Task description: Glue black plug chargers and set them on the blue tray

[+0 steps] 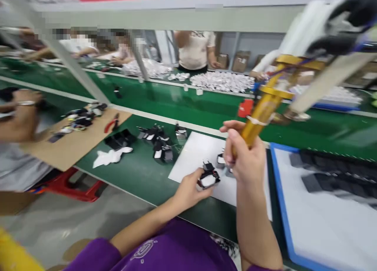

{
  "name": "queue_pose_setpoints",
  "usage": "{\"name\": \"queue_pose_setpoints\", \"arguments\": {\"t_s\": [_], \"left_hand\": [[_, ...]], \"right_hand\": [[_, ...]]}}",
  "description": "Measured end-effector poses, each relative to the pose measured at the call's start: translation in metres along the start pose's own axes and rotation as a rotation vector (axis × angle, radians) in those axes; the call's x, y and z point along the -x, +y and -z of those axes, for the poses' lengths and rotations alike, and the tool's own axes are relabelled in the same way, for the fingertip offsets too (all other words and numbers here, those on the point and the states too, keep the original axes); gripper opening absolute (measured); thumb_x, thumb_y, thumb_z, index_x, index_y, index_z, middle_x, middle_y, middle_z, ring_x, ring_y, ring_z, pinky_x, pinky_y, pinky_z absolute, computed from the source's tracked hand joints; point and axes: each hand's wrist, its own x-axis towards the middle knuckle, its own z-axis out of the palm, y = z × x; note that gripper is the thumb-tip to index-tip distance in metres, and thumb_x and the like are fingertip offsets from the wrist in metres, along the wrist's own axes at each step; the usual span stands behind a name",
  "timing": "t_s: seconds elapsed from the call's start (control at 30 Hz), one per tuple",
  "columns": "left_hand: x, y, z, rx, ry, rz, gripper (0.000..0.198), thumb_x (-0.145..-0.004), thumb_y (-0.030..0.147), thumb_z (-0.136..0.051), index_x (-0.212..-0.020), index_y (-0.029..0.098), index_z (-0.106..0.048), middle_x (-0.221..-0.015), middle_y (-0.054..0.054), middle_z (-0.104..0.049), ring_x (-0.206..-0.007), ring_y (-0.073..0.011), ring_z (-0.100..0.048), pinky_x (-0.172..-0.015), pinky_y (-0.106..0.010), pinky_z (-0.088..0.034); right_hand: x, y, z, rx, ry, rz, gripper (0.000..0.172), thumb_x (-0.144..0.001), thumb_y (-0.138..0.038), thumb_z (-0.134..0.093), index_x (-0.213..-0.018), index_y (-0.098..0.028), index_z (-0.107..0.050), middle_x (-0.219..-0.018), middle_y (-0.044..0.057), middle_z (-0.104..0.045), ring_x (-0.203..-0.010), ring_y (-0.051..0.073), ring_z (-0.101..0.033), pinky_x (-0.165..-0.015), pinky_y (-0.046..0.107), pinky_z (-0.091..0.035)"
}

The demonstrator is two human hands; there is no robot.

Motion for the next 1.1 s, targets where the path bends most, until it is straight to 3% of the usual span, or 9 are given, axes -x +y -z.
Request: {"name": "queue_pose_setpoints", "arguments": {"t_s": [0.2,0.3,0.5,0.6,0.77,0.93,1.1], "left_hand": [[-0.006,0.016,0.007,0.013,0.045,-0.086,0.030,-0.075,0.036,-0.066,-0.099,0.019,-0.057,-0.077,-0.001,-0.066,-0.059,-0.0140,-0.058,-0.058,-0.023,-0.046],[-0.006,0.023,0.010,0.023,0.078,-0.103,0.030,-0.074,0.036,-0.067,-0.098,0.020,-0.058,-0.077,0.000,-0.067,-0.060,-0.0136,-0.059,-0.059,-0.022,-0.047],[-0.007,0.030,0.015,0.042,0.069,-0.084,0.033,-0.072,0.033,-0.069,-0.101,0.020,-0.059,-0.078,0.000,-0.069,-0.061,-0.0133,-0.060,-0.060,-0.022,-0.048],[-0.007,0.031,0.015,0.051,0.069,-0.071,0.034,-0.072,0.033,-0.069,-0.102,0.020,-0.059,-0.079,0.000,-0.069,-0.061,-0.0134,-0.061,-0.060,-0.022,-0.048],[-0.008,0.030,0.011,0.062,0.060,-0.040,0.033,-0.072,0.033,-0.069,-0.101,0.021,-0.058,-0.079,0.000,-0.069,-0.058,-0.0127,-0.059,-0.058,-0.022,-0.048],[-0.013,0.032,-0.002,0.115,0.010,-0.022,0.032,-0.072,0.034,-0.068,-0.100,0.022,-0.056,-0.080,0.001,-0.068,-0.059,-0.0130,-0.059,-0.061,-0.023,-0.048],[-0.019,0.039,-0.012,0.162,0.049,-0.123,0.028,-0.073,0.034,-0.067,-0.096,0.023,-0.055,-0.082,0.002,-0.067,-0.066,-0.0135,-0.061,-0.065,-0.023,-0.049]], "right_hand": [[-0.002,0.006,0.007,0.047,-0.065,0.032,0.019,-0.082,-0.037,-0.065,-0.090,-0.020,-0.066,-0.080,-0.001,-0.066,-0.033,0.000,-0.038,-0.027,0.016,-0.026],[-0.003,0.005,0.007,0.077,-0.077,0.044,0.023,-0.083,-0.041,-0.064,-0.087,-0.019,-0.064,-0.066,-0.003,-0.062,-0.031,0.001,-0.036,-0.027,0.017,-0.026],[-0.004,0.005,0.008,0.111,-0.087,0.062,0.031,-0.085,-0.047,-0.062,-0.073,-0.019,-0.055,-0.037,-0.010,-0.040,-0.026,0.004,-0.033,-0.029,0.016,-0.026],[-0.004,0.006,0.009,0.122,-0.079,0.067,0.031,-0.083,-0.049,-0.064,-0.077,-0.019,-0.057,-0.045,-0.008,-0.048,-0.028,0.003,-0.036,-0.029,0.017,-0.026],[-0.003,0.006,0.008,0.099,-0.070,0.064,0.032,-0.081,-0.050,-0.065,-0.086,-0.019,-0.060,-0.076,-0.001,-0.065,-0.033,0.001,-0.039,-0.028,0.017,-0.027],[-0.002,0.006,0.005,0.082,-0.062,0.071,0.030,-0.081,-0.048,-0.065,-0.088,-0.020,-0.062,-0.081,-0.001,-0.065,-0.033,0.000,-0.040,-0.028,0.017,-0.026],[0.000,0.006,0.002,0.115,-0.048,0.079,0.030,-0.082,-0.050,-0.064,-0.083,-0.020,-0.060,-0.073,-0.003,-0.061,-0.032,0.001,-0.037,-0.028,0.017,-0.026]]}}
